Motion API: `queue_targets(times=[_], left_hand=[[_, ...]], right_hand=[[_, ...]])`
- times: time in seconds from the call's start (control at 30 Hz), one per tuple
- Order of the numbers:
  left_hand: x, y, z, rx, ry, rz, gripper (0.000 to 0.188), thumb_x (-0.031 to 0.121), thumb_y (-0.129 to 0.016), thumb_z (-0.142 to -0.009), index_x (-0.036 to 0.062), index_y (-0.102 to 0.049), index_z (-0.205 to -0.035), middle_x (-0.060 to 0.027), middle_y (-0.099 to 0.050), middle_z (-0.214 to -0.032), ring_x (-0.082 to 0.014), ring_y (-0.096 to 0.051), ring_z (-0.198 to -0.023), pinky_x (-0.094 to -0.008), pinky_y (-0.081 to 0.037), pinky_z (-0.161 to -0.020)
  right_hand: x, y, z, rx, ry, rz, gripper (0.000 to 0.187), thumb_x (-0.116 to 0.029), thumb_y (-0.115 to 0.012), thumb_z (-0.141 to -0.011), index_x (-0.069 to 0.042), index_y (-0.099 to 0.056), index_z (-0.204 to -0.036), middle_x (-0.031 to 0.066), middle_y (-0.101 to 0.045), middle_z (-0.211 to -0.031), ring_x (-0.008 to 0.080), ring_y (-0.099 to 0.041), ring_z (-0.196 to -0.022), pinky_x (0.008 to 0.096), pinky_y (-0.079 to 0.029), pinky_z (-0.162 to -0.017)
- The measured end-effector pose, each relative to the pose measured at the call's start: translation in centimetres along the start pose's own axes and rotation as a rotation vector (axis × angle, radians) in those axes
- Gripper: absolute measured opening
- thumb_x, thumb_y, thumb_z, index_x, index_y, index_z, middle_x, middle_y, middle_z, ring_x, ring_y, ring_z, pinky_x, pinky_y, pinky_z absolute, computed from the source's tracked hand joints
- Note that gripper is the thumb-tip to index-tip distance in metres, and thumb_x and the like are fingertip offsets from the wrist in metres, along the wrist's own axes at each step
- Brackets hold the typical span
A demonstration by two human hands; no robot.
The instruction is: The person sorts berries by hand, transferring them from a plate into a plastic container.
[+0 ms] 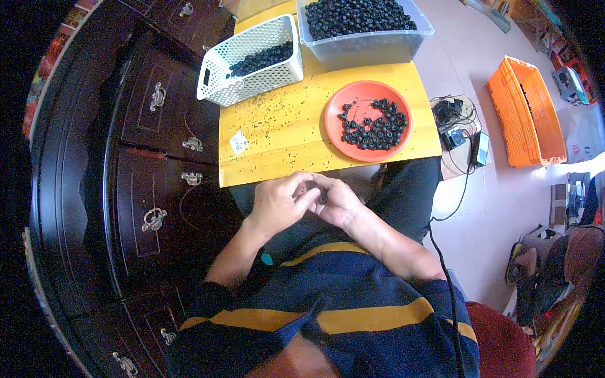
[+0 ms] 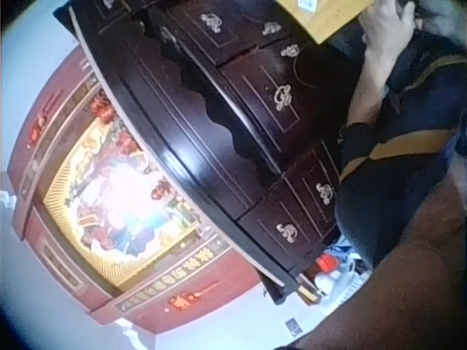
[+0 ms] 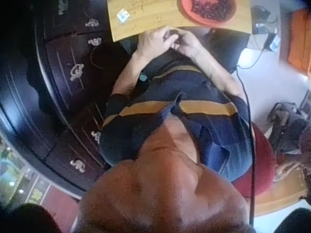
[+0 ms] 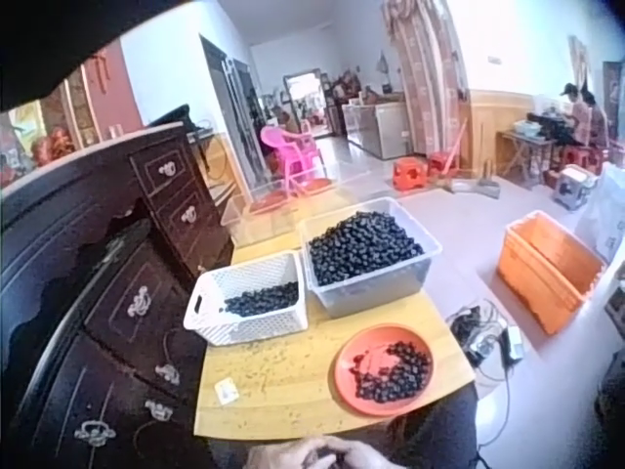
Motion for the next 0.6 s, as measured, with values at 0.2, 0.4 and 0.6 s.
queue_targets(times=[0.2, 0.4, 0.6], left_hand=[[0.0, -2.2, 2.1, -0.048, 0.073, -0.074, 0.034, 0.029, -0.075, -0.082, 0.0092, -0.066, -0.108, -0.0082, -0.069, -0.072, -0.0305, -0.070, -0.067, -0.0459, -0.055, -0.061], [0.7, -2.5, 2.5, -0.066, 0.103, -0.069, 0.034, 0.026, -0.076, -0.082, 0.0085, -0.068, -0.109, -0.0103, -0.070, -0.075, -0.0305, -0.071, -0.068, -0.0429, -0.056, -0.061], [0.6, -2.6, 2.1, -0.018, 0.075, -0.054, 0.031, 0.022, -0.076, -0.081, 0.0093, -0.068, -0.108, -0.0074, -0.067, -0.070, -0.0290, -0.069, -0.064, -0.0419, -0.056, -0.058]], right_hand=[[-0.2, 0.0, -0.2, -0.125, -0.023, -0.122, 0.028, -0.017, -0.050, -0.103, 0.002, -0.059, -0.121, 0.0141, -0.066, -0.113, 0.0295, -0.061, -0.110, 0.0434, -0.048, -0.103], [0.0, -0.2, -0.2, -0.116, -0.055, -0.171, 0.023, -0.015, -0.051, -0.102, 0.002, -0.059, -0.116, 0.0151, -0.066, -0.110, 0.0312, -0.062, -0.107, 0.0443, -0.049, -0.103], [0.1, 0.1, -0.6, -0.240, -0.033, -0.179, 0.023, -0.015, -0.050, -0.103, 0.002, -0.059, -0.115, 0.0153, -0.066, -0.109, 0.0316, -0.062, -0.107, 0.0447, -0.049, -0.102]])
Point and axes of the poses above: each hand's wrist, its own z-axis away from the middle knuckle, its own y-axis out of the back of the hand, x = y × z, the point moved 1 cm from there along -z, towards the middle knuckle
